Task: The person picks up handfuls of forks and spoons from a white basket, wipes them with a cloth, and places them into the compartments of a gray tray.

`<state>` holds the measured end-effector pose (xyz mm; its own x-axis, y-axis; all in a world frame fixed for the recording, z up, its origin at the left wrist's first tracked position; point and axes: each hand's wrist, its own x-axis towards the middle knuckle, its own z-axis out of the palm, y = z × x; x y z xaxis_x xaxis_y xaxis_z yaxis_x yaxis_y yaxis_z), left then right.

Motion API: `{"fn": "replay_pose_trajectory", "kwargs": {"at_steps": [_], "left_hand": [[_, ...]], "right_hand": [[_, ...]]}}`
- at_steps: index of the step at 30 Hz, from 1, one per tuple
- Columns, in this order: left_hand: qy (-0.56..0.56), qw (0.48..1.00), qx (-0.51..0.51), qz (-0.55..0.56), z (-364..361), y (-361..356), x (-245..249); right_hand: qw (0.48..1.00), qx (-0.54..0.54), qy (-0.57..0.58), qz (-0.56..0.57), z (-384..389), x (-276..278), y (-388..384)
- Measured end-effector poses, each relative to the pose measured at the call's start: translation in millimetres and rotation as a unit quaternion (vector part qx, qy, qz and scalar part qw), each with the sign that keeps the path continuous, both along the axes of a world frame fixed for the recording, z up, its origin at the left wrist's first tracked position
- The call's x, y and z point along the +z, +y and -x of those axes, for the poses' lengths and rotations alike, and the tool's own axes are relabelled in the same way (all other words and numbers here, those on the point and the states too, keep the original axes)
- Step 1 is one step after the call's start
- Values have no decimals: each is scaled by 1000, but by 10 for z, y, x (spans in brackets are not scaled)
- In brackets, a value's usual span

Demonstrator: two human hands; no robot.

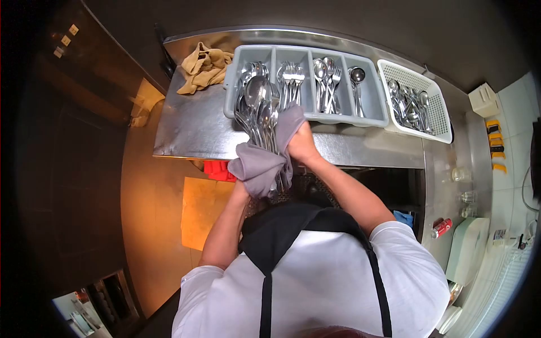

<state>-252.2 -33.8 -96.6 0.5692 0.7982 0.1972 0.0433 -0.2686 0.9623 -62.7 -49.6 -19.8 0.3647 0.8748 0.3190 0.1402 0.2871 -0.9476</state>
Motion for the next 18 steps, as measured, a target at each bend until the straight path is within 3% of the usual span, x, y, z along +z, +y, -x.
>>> {"fn": "replay_pose_trajectory", "kwargs": {"at_steps": [1,2,3,4,6,7,8,9,10,14,15,17,18], "left_hand": [[22,1000,-12,-11,-40,16,88],[74,990,-41,-112,-82,22,187],[121,967,-69,-215,-175,7,591],[164,930,-96,-316,-255,4,819],[58,992,-64,-93,-322,-37,599],[4,999,-45,24,-359,-47,432],[-22,996,-36,83,-386,-27,246],[-45,988,-26,144,-397,-26,199],[-65,977,-16,205,-382,-39,156],[105,991,-83,-13,-577,-103,485],[135,984,-93,-76,-620,-100,502],[61,990,-87,-91,-681,-80,438],[25,995,-90,-24,-695,-68,423]], "right_hand": [[999,2,36,23,-133,27,27],[997,2,71,43,-285,72,58],[993,2,105,61,-381,138,64],[994,-13,85,63,-420,220,38],[985,-30,164,49,-392,119,8],[978,-36,201,42,-357,76,-28],[989,-13,108,96,-294,153,-144],[999,-35,-1,-2,-142,149,-198],[999,-22,21,14,-151,132,-233],[989,-16,73,126,-499,234,-192],[993,-46,-43,104,-505,164,-210],[954,-104,-275,53,-499,-32,-238],[966,-93,-237,51,-498,25,-254]]}}
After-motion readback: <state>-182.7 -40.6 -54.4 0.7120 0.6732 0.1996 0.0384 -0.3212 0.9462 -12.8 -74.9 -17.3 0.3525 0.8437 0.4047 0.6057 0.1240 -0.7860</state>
